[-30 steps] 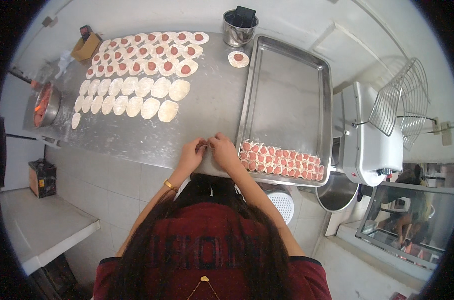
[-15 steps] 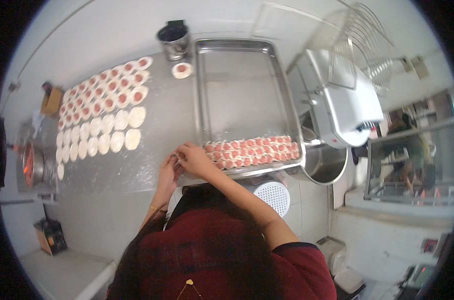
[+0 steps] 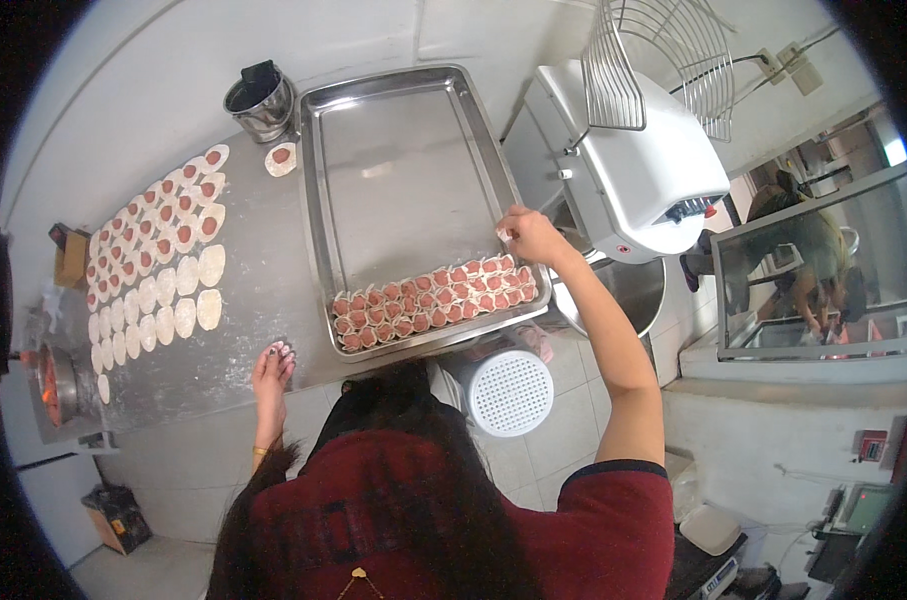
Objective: The person places a small meatball onto a round dough wrapper, folds the wrapper over the meatball, and seals the edges to form a dumpling. The finished dumplings are placed in rows on a metal tray. Another person works across the table, also preparing dumplings.
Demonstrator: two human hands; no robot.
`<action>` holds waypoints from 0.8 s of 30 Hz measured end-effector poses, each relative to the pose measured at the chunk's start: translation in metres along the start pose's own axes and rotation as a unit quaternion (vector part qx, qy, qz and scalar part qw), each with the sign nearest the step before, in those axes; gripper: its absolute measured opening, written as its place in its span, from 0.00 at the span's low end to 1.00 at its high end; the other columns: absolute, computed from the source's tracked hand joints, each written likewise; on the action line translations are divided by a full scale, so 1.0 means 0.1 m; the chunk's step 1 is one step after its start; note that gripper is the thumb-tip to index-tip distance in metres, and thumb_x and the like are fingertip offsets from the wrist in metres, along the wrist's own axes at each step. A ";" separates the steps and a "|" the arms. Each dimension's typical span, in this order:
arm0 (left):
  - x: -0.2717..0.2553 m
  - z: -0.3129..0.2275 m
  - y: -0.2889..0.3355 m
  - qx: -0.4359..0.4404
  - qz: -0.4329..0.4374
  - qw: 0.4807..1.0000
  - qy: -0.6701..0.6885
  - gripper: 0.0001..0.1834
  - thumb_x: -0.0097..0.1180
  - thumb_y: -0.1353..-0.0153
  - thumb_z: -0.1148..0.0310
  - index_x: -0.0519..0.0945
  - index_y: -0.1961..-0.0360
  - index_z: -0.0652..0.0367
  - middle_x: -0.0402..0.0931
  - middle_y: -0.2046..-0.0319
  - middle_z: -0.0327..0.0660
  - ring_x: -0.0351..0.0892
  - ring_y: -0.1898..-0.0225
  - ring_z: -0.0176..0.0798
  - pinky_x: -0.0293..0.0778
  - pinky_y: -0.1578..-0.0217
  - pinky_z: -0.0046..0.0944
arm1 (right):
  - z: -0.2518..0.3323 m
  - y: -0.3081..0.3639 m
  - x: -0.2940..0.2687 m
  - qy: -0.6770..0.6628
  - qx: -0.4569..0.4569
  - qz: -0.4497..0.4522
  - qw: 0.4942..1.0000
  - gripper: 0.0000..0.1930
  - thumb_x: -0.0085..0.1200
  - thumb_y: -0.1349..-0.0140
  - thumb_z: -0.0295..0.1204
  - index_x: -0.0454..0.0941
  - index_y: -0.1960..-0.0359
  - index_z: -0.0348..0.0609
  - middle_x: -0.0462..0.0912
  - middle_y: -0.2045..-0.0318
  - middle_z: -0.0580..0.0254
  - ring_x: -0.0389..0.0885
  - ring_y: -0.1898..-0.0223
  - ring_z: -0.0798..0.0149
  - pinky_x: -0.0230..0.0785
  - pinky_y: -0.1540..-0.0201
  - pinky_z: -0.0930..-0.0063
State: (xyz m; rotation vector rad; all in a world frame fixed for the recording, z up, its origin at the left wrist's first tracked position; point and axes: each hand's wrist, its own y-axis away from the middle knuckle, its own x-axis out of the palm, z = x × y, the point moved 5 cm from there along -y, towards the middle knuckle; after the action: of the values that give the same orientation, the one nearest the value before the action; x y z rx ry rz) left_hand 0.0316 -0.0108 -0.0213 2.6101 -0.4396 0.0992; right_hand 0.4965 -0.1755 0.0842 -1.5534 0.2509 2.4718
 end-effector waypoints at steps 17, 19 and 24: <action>0.42 0.03 0.18 -0.001 -0.010 1.000 -0.029 0.13 0.49 0.37 0.70 0.73 0.52 0.57 0.75 0.61 0.35 0.75 0.62 0.28 0.71 0.61 0.27 | -0.11 0.23 0.29 0.114 -0.104 0.049 0.987 0.13 0.52 0.58 0.20 0.77 0.67 0.40 0.75 0.66 0.54 0.78 0.64 0.49 0.72 0.61 0.60; 0.44 0.04 0.19 -0.002 -0.005 0.999 -0.038 0.13 0.49 0.38 0.70 0.72 0.52 0.57 0.75 0.61 0.35 0.75 0.62 0.29 0.71 0.61 0.27 | -0.12 0.23 0.30 0.112 -0.095 0.053 0.988 0.13 0.53 0.59 0.21 0.77 0.68 0.40 0.76 0.66 0.52 0.78 0.64 0.49 0.72 0.61 0.60; 0.46 0.07 0.18 -0.008 0.000 0.999 -0.032 0.13 0.50 0.39 0.73 0.72 0.53 0.59 0.75 0.61 0.36 0.75 0.61 0.29 0.72 0.61 0.27 | -0.15 0.23 0.29 0.086 -0.066 0.102 0.989 0.11 0.55 0.61 0.23 0.78 0.71 0.38 0.79 0.71 0.48 0.78 0.66 0.47 0.72 0.62 0.59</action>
State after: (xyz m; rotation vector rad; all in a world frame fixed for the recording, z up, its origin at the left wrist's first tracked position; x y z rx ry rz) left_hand 0.0691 -0.0421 -0.0124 2.6025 -0.4615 0.0134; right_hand 0.4915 -0.1987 0.0523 -1.8870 0.2926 2.5519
